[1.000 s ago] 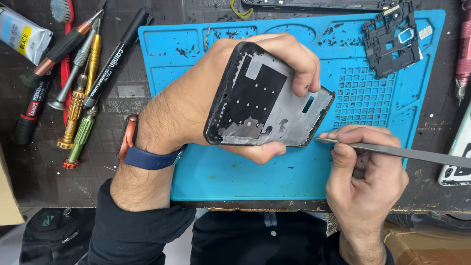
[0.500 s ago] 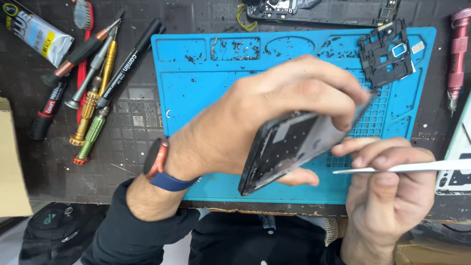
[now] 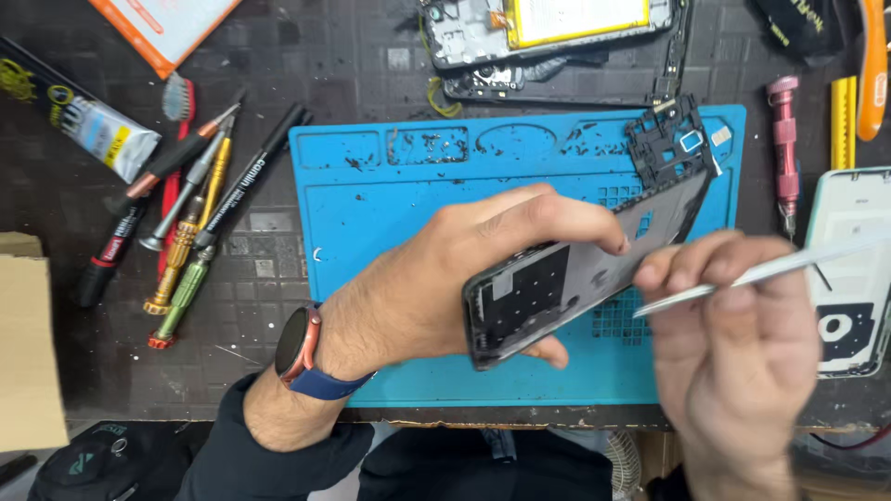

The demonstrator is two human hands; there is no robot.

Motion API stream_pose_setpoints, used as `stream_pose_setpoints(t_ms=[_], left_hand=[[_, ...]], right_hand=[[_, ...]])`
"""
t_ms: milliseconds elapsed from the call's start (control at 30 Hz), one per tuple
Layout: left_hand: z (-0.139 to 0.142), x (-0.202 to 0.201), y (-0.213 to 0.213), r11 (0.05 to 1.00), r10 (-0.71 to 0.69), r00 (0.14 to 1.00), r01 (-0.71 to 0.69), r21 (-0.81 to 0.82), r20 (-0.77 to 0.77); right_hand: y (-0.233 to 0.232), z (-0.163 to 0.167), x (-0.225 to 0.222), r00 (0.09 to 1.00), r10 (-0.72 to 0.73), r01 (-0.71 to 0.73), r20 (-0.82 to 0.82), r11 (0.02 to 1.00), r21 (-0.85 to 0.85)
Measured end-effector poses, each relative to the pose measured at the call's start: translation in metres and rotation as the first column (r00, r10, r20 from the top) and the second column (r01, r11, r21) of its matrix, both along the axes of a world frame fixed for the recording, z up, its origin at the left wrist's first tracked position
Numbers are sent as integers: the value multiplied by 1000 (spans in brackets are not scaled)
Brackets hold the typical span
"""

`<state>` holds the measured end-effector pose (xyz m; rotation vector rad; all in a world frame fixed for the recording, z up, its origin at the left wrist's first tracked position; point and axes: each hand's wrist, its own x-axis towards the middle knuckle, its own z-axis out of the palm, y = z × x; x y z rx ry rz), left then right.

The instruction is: The person repairs a disassembled smartphone on a blue silicone mat, using a thin metal blade to scrape old adhesive residue off the phone's midframe. They rotate and reposition the housing repeatedly to scrape along its edges and around openings, working the residue off the frame surface.

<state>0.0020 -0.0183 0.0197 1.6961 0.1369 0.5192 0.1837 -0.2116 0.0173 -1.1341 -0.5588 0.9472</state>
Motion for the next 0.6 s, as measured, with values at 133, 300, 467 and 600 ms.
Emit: stream_pose_setpoints(t_ms=[133, 300, 467, 600], left_hand=[[1, 0, -3, 998, 21, 999, -19, -63, 25], [-1, -11, 4, 954, -138, 982, 167, -249, 131], [-4, -10, 5, 656, -121, 984, 180, -733, 133], [-6, -1, -2, 669, 22, 998, 26, -743, 54]], right_hand=[[26, 26, 21, 999, 24, -28, -40, 993, -113], [52, 30, 34, 987, 150, -147, 63, 988, -55], [64, 19, 30, 961, 249, -248, 119, 968, -23], [66, 12, 26, 931, 334, -332, 147, 942, -41]])
